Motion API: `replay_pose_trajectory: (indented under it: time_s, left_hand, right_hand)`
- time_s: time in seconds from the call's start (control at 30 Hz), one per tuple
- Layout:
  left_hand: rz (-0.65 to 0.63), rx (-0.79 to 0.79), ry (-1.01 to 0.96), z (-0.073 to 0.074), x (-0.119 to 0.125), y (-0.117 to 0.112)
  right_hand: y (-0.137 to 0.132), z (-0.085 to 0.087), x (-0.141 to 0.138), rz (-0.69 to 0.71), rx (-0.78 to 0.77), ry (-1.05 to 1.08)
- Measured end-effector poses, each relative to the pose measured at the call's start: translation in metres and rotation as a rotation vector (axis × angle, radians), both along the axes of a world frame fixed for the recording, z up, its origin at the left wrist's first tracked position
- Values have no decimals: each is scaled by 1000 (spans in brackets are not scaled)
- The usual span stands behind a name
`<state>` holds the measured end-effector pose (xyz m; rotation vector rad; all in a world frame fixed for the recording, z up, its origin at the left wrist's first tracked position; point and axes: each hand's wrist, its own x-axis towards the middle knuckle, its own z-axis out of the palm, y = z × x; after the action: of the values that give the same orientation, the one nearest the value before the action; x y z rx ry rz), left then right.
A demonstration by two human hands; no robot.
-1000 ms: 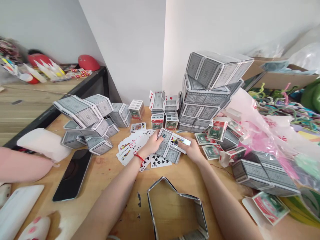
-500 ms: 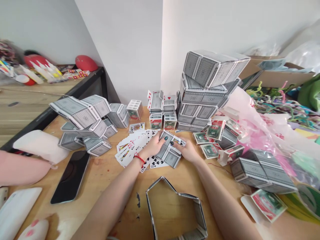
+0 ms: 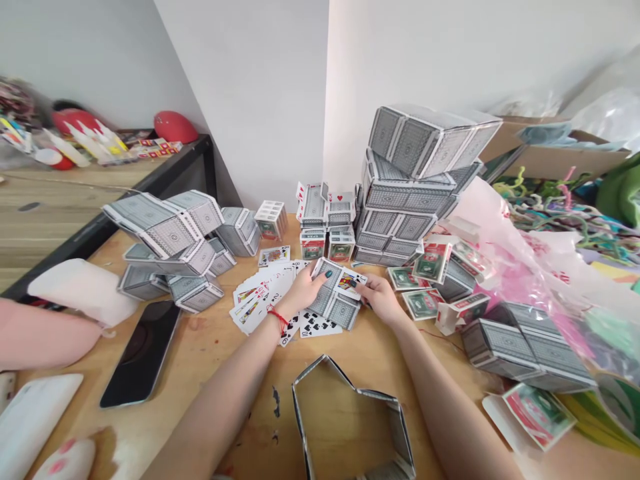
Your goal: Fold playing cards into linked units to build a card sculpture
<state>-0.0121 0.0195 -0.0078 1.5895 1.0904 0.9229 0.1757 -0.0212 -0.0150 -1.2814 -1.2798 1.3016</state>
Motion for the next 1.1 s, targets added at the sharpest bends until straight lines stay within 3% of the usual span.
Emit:
replay_pose_trajectory:
  time_s: [0.3,0.67,0.83,1.1]
  left_hand:
    - [-79,36,72,3,4,-4]
    - [-93,68,161,3,6,-6]
    - [-72,69,189,2,7,-5]
    - [-65,29,137,8,3,0]
  right_hand:
    - [-2,-4,-10,33,-21,-8]
    - [1,-10,-13,98,-80,48]
    - [-1,-5,-12,90,-31,2]
    - [-5,13,6,352,13,-6]
